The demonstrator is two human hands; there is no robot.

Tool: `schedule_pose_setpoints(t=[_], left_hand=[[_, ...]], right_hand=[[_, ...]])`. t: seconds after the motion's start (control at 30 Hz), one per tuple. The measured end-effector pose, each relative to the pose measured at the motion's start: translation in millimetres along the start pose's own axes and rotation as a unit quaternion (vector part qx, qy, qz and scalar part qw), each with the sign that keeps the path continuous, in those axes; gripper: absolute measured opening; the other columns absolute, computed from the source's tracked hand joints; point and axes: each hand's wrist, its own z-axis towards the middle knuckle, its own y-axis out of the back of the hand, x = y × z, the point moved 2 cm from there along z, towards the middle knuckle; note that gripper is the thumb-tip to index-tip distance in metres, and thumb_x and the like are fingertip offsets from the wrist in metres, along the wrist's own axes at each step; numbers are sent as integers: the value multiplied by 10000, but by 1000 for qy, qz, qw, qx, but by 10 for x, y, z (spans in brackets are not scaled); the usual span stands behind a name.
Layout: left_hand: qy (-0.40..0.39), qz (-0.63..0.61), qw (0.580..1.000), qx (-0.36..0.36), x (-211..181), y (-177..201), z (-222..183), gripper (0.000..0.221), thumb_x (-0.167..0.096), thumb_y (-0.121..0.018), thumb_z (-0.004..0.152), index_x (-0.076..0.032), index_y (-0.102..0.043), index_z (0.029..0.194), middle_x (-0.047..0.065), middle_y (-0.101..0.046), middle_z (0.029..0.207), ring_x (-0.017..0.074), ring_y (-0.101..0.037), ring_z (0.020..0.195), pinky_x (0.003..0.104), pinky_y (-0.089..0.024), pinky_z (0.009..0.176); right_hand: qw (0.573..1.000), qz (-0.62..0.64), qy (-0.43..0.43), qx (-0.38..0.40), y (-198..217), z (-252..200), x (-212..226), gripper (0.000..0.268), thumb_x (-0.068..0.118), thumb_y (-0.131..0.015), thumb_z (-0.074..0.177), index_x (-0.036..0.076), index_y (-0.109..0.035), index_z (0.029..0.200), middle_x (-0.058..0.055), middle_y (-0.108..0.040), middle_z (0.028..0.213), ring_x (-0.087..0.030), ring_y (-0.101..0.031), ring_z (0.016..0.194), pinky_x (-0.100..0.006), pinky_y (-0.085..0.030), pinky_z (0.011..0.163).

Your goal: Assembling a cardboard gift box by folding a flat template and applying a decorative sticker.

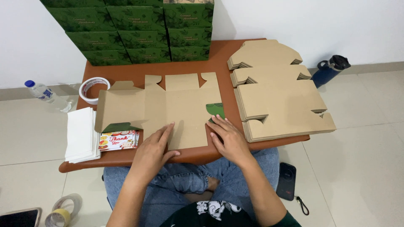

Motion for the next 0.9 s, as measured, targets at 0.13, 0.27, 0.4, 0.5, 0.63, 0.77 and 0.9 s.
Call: schedule_pose_setpoints(t=[0.13, 0.27, 0.4, 0.5, 0.63, 0.77, 0.9], left_hand=[[24, -61, 998, 18, -124, 46, -28, 856, -308, -736, 855, -150, -312, 1582, 228, -436, 1498, 418, -527, 1307, 506, -480, 1027], [29, -117, 993, -15, -159, -59, -75, 716, -208, -700, 897, -175, -378, 1536, 183, -307, 1584, 365, -464, 1383, 505, -516, 979], [69, -237, 969, -32, -154, -150, -103, 696, -157, -718, 876, -229, -415, 1499, 82, -173, 1668, 294, -381, 1470, 490, -476, 1035], [47, -274, 956, -91, -121, -203, -114, 618, -66, -727, 854, -157, -521, 1429, 111, -236, 1626, 327, -417, 1430, 466, -406, 1128], [86, -222, 965, -109, -166, -26, -14, 489, -31, -750, 835, -110, -657, 1308, 211, -481, 1440, 417, -533, 1321, 542, -488, 1058], [49, -75, 977, -195, 73, -184, 159, 247, -149, -725, 892, -254, -751, 1114, -52, -714, 1005, 193, -695, 1021, 333, -553, 887], [76, 2, 970, -229, 211, -223, 414, 91, -311, -709, 951, -267, -735, 1027, -63, -678, 787, 169, -705, 837, 318, -527, 789]], right_hand=[[1000, -4, 6, -10, -15, -12, -7, 354, 194, -569, 982, 137, -672, 1316, -206, -609, 1392, -342, -518, 1360, -472, -366, 1157], [1000, 7, 14, -21, -79, -27, -55, 378, 218, -535, 1006, 113, -627, 1357, -189, -563, 1438, -321, -480, 1388, -464, -335, 1181], [999, 29, 28, -28, -98, -31, -69, 403, 215, -503, 1024, 69, -580, 1392, -189, -523, 1478, -327, -447, 1414, -480, -308, 1200], [999, 27, 29, -30, -115, -40, -88, 408, 227, -510, 1025, 75, -577, 1398, -194, -514, 1486, -348, -448, 1412, -492, -316, 1193], [1000, -9, 12, -20, -28, -11, -17, 362, 199, -568, 980, 145, -668, 1324, -202, -619, 1379, -341, -523, 1356, -469, -373, 1153], [1000, -15, 9, -17, -36, -8, -19, 376, 202, -565, 980, 140, -652, 1341, -197, -615, 1384, -336, -523, 1358, -469, -372, 1155], [1000, 3, 12, -28, -1, -6, 4, 509, 191, -580, 971, 25, -506, 1447, -264, -591, 1378, -381, -532, 1334, -493, -373, 1144]])
